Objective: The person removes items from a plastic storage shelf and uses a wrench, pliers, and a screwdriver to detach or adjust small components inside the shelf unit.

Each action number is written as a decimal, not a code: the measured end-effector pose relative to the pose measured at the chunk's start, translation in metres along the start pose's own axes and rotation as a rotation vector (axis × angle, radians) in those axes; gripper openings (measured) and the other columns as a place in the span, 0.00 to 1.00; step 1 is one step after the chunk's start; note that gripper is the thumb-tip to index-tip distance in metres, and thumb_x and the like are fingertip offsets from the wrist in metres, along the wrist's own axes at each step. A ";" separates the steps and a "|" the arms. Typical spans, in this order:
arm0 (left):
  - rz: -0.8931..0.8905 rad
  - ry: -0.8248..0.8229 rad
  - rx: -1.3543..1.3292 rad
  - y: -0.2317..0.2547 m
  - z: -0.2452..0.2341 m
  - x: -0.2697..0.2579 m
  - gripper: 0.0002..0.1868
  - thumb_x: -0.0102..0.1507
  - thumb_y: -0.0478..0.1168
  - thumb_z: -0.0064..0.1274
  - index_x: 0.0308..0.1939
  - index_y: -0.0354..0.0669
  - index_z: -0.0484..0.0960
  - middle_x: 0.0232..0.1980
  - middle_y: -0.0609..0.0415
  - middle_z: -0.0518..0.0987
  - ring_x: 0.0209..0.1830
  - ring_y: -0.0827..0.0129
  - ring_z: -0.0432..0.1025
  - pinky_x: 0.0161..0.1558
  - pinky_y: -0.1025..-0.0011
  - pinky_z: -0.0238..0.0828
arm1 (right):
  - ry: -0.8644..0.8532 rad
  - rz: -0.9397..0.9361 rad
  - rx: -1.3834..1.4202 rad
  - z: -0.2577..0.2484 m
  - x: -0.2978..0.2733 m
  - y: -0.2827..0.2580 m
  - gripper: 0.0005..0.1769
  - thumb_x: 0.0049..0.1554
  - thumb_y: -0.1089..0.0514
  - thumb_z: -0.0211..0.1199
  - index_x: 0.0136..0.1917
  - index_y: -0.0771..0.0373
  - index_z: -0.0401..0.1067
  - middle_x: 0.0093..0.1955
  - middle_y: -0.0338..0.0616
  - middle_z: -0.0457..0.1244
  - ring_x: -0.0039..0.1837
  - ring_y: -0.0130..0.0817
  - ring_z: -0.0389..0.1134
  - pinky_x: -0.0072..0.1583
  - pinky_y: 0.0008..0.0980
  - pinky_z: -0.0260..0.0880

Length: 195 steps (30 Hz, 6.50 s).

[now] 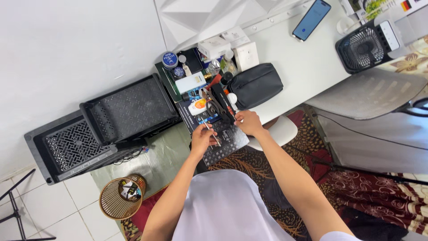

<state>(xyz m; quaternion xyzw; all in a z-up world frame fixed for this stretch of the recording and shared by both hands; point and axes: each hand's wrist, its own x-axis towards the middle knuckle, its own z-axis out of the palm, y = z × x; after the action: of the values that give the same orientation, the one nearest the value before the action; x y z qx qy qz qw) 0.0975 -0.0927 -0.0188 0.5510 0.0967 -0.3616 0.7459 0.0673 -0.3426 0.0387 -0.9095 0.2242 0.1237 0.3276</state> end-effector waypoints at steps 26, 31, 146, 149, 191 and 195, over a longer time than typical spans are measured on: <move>0.030 0.204 0.238 0.034 0.033 0.107 0.11 0.66 0.35 0.62 0.50 0.35 0.79 0.31 0.55 0.79 0.22 0.74 0.73 0.25 0.72 0.74 | 0.125 -0.144 0.085 0.020 0.045 -0.035 0.15 0.51 0.64 0.72 0.52 0.65 0.78 0.47 0.52 0.73 0.49 0.51 0.75 0.53 0.44 0.75; 0.085 0.208 0.255 0.058 0.046 0.124 0.13 0.62 0.34 0.66 0.44 0.33 0.78 0.33 0.50 0.83 0.25 0.72 0.79 0.25 0.72 0.79 | 0.118 -0.142 0.294 0.029 0.051 -0.026 0.08 0.61 0.60 0.66 0.52 0.66 0.78 0.43 0.51 0.74 0.44 0.39 0.77 0.50 0.36 0.76; 0.897 1.237 0.149 -0.241 -0.568 0.032 0.14 0.65 0.42 0.61 0.48 0.33 0.84 0.40 0.45 0.87 0.41 0.62 0.84 0.47 0.69 0.79 | -0.178 -0.823 -0.410 0.752 0.137 -0.292 0.13 0.55 0.54 0.63 0.42 0.64 0.82 0.46 0.57 0.71 0.54 0.60 0.73 0.59 0.52 0.71; 0.877 1.137 -0.009 -0.241 -0.573 0.039 0.15 0.68 0.44 0.58 0.47 0.33 0.85 0.38 0.48 0.87 0.39 0.67 0.83 0.44 0.73 0.77 | -0.163 -0.875 -0.103 0.727 0.103 -0.288 0.16 0.56 0.51 0.67 0.41 0.68 0.80 0.37 0.56 0.71 0.45 0.52 0.75 0.50 0.46 0.72; 0.673 0.867 -0.758 -0.275 -0.550 0.070 0.11 0.70 0.35 0.53 0.51 0.31 0.85 0.40 0.53 0.82 0.34 0.70 0.78 0.39 0.70 0.82 | -0.022 -0.587 -0.187 0.680 0.039 -0.253 0.15 0.65 0.48 0.58 0.53 0.62 0.75 0.47 0.64 0.70 0.54 0.67 0.71 0.56 0.61 0.69; 0.518 0.884 -0.828 -0.293 -0.521 0.028 0.13 0.69 0.38 0.55 0.53 0.34 0.86 0.37 0.56 0.81 0.31 0.71 0.77 0.35 0.71 0.81 | -0.106 -0.571 -0.149 0.641 -0.018 -0.232 0.15 0.65 0.49 0.57 0.52 0.63 0.74 0.42 0.64 0.70 0.50 0.66 0.71 0.52 0.59 0.69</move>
<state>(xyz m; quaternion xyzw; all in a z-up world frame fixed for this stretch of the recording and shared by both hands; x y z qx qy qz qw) 0.0610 0.3216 -0.4488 0.3204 0.3894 0.1573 0.8491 0.1153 0.2393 -0.3131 -0.9495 -0.0676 0.0901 0.2930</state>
